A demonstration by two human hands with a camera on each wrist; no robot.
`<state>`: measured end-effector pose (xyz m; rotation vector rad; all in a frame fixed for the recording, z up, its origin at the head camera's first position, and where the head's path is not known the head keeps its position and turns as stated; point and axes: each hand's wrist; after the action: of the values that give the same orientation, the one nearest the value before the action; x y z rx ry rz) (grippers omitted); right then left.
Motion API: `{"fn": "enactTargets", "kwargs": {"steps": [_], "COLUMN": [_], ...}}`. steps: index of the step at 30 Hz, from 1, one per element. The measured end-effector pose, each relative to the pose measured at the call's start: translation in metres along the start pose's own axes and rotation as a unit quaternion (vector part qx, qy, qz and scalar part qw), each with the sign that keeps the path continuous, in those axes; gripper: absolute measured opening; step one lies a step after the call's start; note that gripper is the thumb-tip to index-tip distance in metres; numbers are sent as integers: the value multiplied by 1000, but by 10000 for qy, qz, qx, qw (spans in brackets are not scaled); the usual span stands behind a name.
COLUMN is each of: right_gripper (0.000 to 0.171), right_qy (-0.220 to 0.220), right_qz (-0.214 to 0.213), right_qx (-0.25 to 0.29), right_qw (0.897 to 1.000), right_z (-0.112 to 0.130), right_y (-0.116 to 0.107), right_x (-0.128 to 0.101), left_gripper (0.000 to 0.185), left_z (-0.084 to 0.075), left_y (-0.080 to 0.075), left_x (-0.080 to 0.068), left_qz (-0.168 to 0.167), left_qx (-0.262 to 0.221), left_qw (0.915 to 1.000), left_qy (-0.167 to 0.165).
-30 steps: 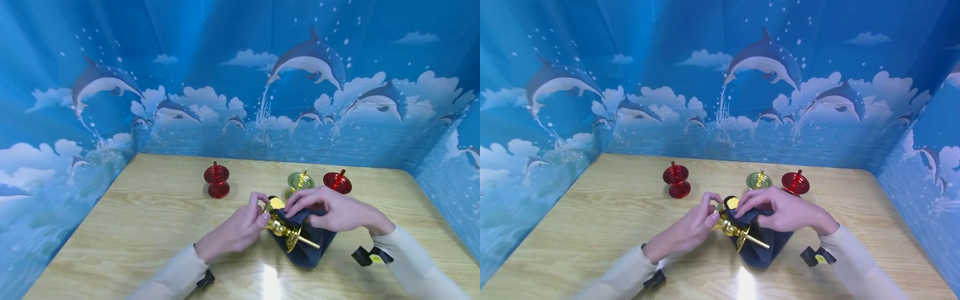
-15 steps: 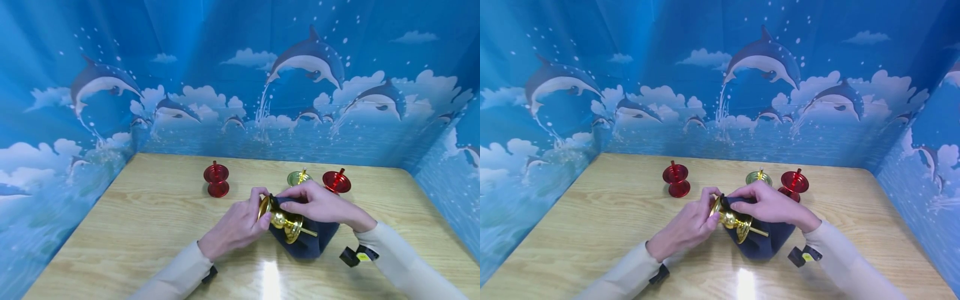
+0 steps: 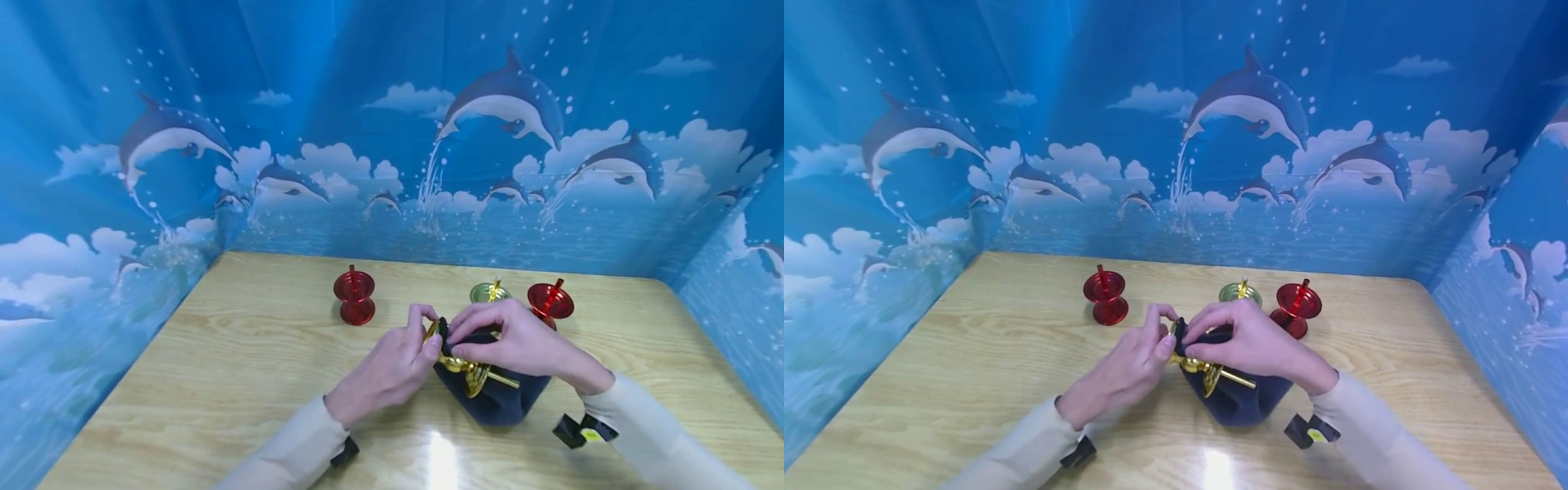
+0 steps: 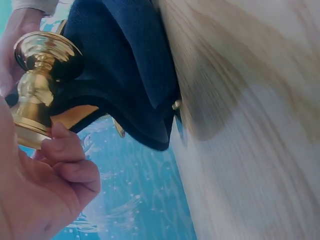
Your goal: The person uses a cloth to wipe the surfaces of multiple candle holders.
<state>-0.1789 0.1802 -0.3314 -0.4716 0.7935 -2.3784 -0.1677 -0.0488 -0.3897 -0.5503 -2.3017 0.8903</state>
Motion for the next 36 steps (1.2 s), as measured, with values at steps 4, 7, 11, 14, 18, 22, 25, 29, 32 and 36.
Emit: {"fn": "enactTargets", "kwargs": {"steps": [4, 7, 11, 14, 18, 22, 25, 29, 32, 36], "right_gripper": [10, 10, 17, 19, 16, 10, 8, 11, 12, 13], "right_qy": [356, 788, 1305, 1486, 1326, 900, 673, 581, 471, 145], "right_qz": [-145, -115, 181, 402, 359, -50, -332, -506, -590, -660], "right_qx": [-267, -219, 372, 709, 554, -148, -661, -993, -1113, -1285], "right_qw": [9989, 9966, 9906, 9855, 9890, 9958, 9950, 9921, 9909, 9894], "right_z": [4, 4, 0, -4, -4, 3, 7, 9, 9, 8], "right_y": [2, 0, -5, -7, -5, 0, 5, 10, 14, 20], "right_x": [2, 7, 13, 15, 13, 10, 9, 7, 5, 3], "left_gripper": [37, 39, 40, 40, 38, 37, 36, 35, 38, 39], "left_z": [-1, -1, -1, 0, 0, -3, -7, -12, -14, -14], "left_y": [2, 3, 2, 2, 3, 4, 5, 5, 5, 4], "left_x": [0, 0, 1, 1, 2, 3, 4, 6, 8, 10], "left_qz": [14, -84, -261, -342, -315, -223, -103, 208, 446, 703], "left_qx": [-45, 158, 504, 696, 623, 221, -84, -473, -618, -480], "left_qw": [9998, 9998, 9982, 9964, 9974, 9990, 9965, 9874, 9792, 9776], "left_qy": [-168, -93, 169, 332, 184, -331, -819, -1494, -1881, -1923]}}
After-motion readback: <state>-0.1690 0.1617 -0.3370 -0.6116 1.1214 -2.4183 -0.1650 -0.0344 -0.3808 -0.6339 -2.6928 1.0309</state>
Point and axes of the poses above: each hand's wrist, its own x-axis towards the middle knuckle, its own y-axis out of the palm, z = x × y, and after that the axes turned 6 degrees about y, right-handed
